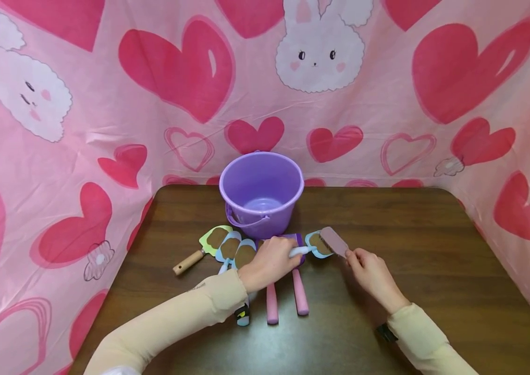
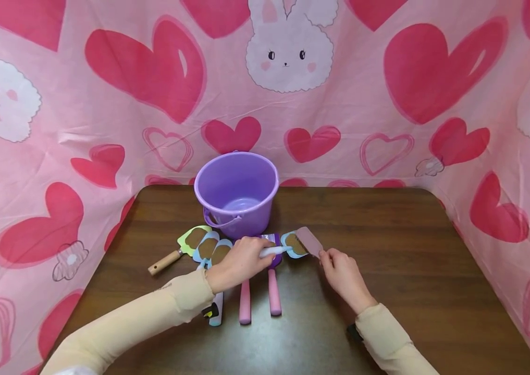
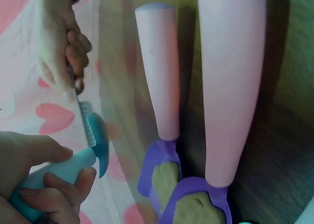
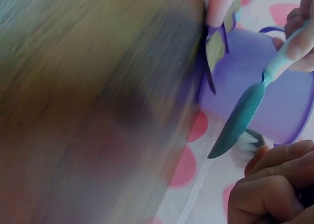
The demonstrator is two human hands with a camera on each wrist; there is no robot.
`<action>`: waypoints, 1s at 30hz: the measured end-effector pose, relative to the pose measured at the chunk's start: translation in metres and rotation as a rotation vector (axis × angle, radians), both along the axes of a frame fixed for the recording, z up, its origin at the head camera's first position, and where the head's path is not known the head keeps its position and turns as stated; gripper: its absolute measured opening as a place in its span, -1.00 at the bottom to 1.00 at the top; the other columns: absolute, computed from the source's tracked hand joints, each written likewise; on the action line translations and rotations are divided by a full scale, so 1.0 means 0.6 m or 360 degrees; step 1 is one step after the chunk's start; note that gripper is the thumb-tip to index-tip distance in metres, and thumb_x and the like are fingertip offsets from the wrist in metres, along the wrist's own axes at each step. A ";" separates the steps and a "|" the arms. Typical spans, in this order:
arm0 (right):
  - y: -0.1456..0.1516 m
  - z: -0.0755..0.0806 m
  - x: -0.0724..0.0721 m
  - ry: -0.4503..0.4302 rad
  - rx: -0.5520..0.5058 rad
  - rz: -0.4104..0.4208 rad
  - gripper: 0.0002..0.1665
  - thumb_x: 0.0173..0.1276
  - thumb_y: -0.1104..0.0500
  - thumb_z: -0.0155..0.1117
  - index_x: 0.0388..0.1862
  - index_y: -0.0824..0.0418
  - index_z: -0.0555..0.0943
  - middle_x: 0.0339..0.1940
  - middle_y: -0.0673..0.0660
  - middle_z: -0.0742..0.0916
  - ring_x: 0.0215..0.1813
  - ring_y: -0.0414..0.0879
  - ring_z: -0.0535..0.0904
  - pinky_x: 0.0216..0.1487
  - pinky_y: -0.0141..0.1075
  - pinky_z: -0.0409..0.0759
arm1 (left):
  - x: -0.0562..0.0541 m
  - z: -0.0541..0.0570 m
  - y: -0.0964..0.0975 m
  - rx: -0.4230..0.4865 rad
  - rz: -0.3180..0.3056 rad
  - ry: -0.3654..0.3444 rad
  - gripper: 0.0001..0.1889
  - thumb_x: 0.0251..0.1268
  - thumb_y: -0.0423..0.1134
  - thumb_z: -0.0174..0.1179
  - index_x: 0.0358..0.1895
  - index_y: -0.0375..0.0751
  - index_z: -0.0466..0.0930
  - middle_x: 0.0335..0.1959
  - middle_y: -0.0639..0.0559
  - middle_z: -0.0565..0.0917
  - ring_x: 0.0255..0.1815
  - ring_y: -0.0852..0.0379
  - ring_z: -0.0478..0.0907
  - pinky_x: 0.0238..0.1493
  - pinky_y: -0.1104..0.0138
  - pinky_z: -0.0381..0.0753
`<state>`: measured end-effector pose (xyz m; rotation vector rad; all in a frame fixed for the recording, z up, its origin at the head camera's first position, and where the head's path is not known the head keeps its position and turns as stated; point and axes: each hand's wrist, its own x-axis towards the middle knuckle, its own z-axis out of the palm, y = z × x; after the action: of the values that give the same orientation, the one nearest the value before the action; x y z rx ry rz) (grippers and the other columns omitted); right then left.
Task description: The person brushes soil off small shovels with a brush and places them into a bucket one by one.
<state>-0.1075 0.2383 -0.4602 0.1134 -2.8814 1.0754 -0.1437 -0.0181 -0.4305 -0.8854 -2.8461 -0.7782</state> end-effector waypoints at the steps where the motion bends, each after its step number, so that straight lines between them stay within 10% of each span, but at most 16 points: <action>1: -0.002 0.000 0.000 0.0007 -0.0009 0.0007 -0.63 0.62 0.17 0.12 -0.45 0.25 0.61 -0.62 -0.02 0.47 -0.53 -0.12 0.35 -0.45 -0.29 0.32 | -0.001 -0.001 0.000 0.0000 0.0007 -0.0003 -0.67 0.31 -0.25 0.34 -0.58 -0.07 0.42 -0.68 0.17 0.31 -0.62 0.15 0.37 -0.56 0.25 0.45; 9: -0.022 0.007 0.006 -0.0012 0.0017 0.0191 -0.69 0.62 0.17 0.15 -0.38 0.23 0.65 -0.60 -0.07 0.50 -0.55 -0.18 0.34 -0.49 -0.32 0.35 | -0.002 -0.004 0.002 0.0001 -0.0004 -0.0024 -0.69 0.33 -0.24 0.35 -0.54 -0.06 0.43 -0.66 0.17 0.34 -0.62 0.16 0.38 -0.56 0.28 0.43; 30: -0.017 0.010 0.003 0.0006 0.0012 -0.0010 -0.59 0.65 0.13 0.08 -0.45 0.26 0.59 -0.63 0.00 0.46 -0.52 -0.09 0.36 -0.42 -0.25 0.34 | -0.003 -0.002 0.017 -0.0016 -0.0028 0.0089 -0.64 0.37 -0.26 0.31 -0.58 -0.08 0.40 -0.65 0.16 0.32 -0.60 0.19 0.38 -0.55 0.30 0.43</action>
<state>-0.1057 0.2279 -0.4543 0.1065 -2.8809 1.0621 -0.1454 -0.0081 -0.4317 -0.9195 -2.8002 -0.7294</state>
